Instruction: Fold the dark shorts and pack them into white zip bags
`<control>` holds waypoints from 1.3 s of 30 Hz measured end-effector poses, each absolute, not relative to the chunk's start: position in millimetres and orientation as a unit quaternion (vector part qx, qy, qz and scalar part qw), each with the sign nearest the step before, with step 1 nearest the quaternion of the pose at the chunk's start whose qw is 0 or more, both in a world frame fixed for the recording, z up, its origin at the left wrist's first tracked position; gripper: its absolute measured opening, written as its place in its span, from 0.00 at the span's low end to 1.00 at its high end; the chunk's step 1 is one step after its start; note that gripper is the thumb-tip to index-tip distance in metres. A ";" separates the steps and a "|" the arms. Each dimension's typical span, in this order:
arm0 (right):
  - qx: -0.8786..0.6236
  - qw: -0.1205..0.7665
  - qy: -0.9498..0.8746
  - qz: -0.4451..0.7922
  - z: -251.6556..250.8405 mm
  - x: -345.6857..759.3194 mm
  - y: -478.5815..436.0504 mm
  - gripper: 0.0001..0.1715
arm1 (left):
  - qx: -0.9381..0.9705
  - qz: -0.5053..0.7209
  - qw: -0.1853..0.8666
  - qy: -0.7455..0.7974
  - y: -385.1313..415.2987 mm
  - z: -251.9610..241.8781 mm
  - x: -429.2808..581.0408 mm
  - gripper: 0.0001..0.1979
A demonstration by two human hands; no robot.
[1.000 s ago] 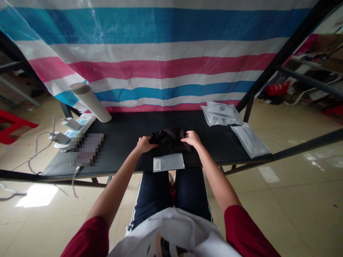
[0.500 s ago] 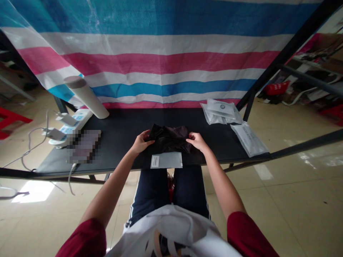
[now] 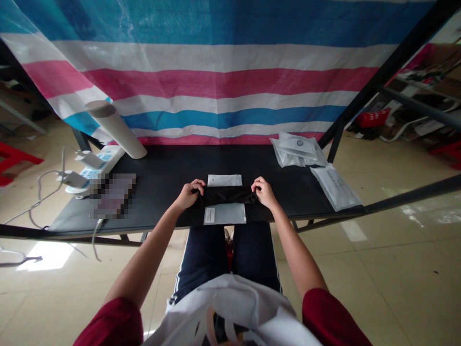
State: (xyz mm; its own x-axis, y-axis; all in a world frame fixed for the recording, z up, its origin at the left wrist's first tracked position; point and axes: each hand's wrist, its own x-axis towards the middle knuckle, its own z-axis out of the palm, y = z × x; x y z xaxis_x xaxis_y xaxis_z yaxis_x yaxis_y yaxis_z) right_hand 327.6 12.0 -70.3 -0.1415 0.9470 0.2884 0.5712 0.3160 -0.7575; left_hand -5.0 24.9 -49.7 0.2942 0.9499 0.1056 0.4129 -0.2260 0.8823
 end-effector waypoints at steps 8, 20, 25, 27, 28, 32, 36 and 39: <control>-0.517 0.393 -0.721 0.242 -65.6 332.3 1.6 0.16 | 0.770 0.268 0.318 0.484 10.1 -42.3 -11.9 0.14; -0.627 0.265 -0.725 0.106 -65.2 337.9 -7.2 0.19 | 0.742 0.209 0.120 0.626 3.4 -66.8 -11.8 0.27; -0.647 0.240 -0.716 0.103 -62.1 327.7 1.9 0.10 | 0.759 0.206 0.125 0.605 8.3 -56.7 0.1 0.19; -0.646 0.241 -0.713 0.125 -58.4 326.7 7.1 0.10 | 0.752 0.211 0.157 0.605 4.8 -49.2 5.6 0.16; -0.645 0.251 -0.707 0.147 -55.8 327.1 10.9 0.11 | 0.743 0.222 0.176 0.606 1.4 -44.9 8.4 0.16; -0.621 0.345 -0.661 0.240 -40.3 328.3 36.6 0.15 | 0.693 0.322 0.253 0.594 -25.9 -27.3 22.0 0.20; -0.586 0.387 -0.657 0.274 -20.5 311.4 69.4 0.17 | 0.642 0.376 0.369 0.556 -71.4 -15.2 43.8 0.29; -0.545 0.360 -0.702 0.285 -11.1 284.1 84.7 0.19 | 0.628 0.361 0.396 0.565 -104.9 -17.8 63.9 0.30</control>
State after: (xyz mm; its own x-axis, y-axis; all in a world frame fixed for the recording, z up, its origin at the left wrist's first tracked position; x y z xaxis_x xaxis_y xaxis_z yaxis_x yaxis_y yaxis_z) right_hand 284.1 84.7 -11.1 -0.1471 0.9698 0.1947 0.5604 0.2439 -0.7915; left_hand 63.9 -104.9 -17.8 0.1019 0.9948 0.0063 0.4238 -0.0491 0.9044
